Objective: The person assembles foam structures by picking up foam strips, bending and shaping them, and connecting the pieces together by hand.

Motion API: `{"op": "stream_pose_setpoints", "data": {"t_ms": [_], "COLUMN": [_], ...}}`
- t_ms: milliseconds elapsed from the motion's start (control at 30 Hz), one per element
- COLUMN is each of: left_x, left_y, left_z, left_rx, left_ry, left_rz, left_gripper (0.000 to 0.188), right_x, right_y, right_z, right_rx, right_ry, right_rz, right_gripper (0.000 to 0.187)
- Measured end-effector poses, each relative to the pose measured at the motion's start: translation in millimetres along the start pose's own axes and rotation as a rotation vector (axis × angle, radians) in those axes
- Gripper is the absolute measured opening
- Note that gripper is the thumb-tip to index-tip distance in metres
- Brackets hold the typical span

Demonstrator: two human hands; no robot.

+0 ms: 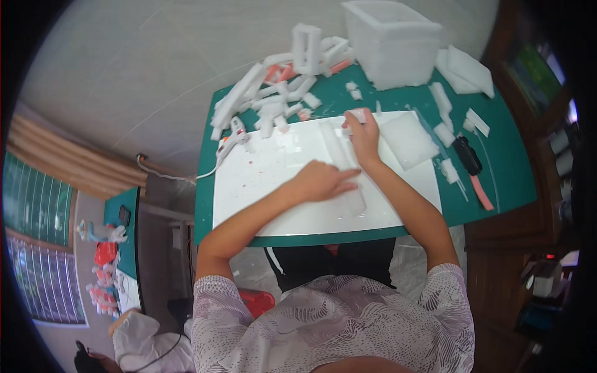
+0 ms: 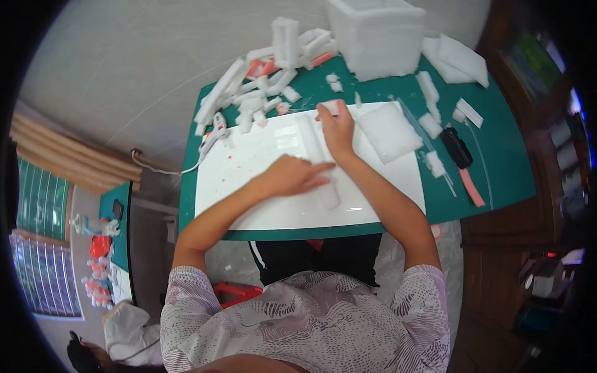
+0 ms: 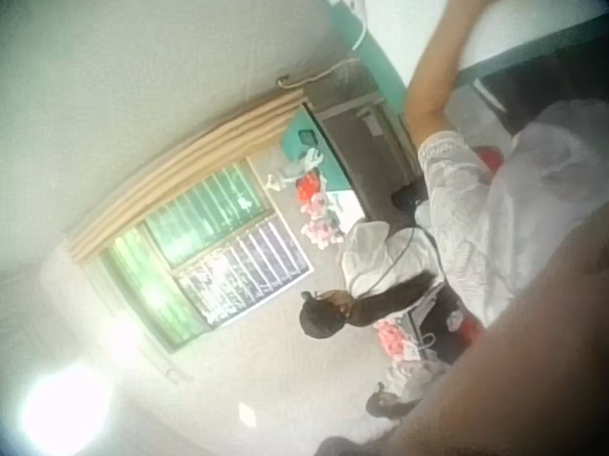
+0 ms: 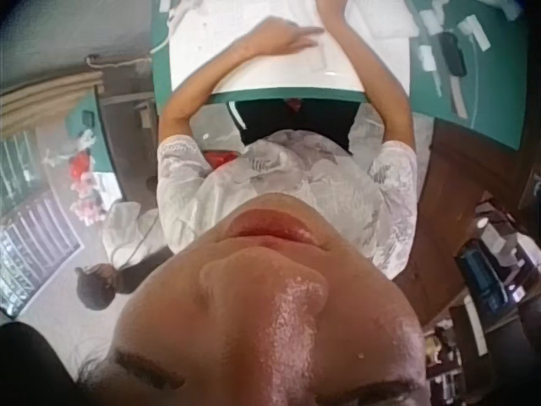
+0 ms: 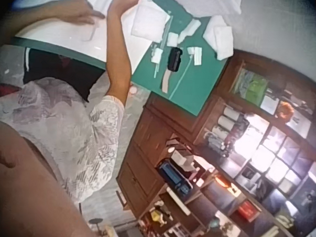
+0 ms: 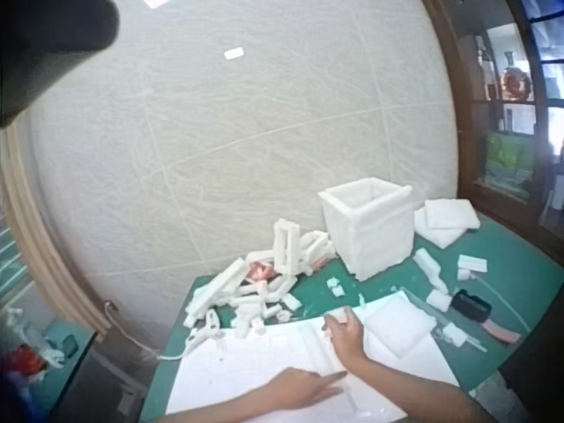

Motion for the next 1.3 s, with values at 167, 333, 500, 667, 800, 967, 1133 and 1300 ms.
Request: {"op": "stream_pose_setpoints", "data": {"t_ms": [167, 333, 500, 667, 800, 967, 1133, 1300], "left_x": [-1, 55, 93, 75, 54, 5, -5, 7], "left_y": [-27, -79, -119, -137, -129, -102, -112, -116], "left_z": [14, 97, 234, 356, 394, 411, 430, 439], "left_rx": [0.096, 0.299, 0.448, 0.732, 0.765, 0.786, 0.771, 0.832], "left_ry": [-0.021, 0.075, 0.255, 0.146, 0.054, -0.038, -0.173, -0.225], "left_rz": [0.081, 0.034, -0.202, -0.294, -0.435, -0.112, -0.097, -0.134], "left_gripper": [0.029, 0.03, 0.063, 0.066, 0.059, 0.047, 0.046, 0.044], "right_x": [1, -2, -8, -12, -24, -22, -32, -34], "right_y": [10, 1, -3, -2, -12, -13, -17, -16], "right_z": [-6, -8, -2, -6, -1, -2, -3, -7], "right_rx": [0.298, 0.354, 0.241, 0.292, 0.397, 0.376, 0.375, 0.352], "right_ry": [-0.167, -0.328, -0.302, -0.381, -0.498, -0.514, -0.564, -0.58], "right_rz": [0.073, 0.142, 0.194, 0.237, 0.293, 0.352, 0.419, 0.46], "right_gripper": [0.018, 0.018, 0.021, 0.025, 0.027, 0.026, 0.024, 0.022]}}
Point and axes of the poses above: each hand's wrist, its own y-axis towards the middle knuckle, its own x-axis out of the back of the hand, z = x × y, the point moved 7 cm from there along y, towards the middle knuckle, and after that the axes turned 15 degrees about y, right-handed, at the moved point
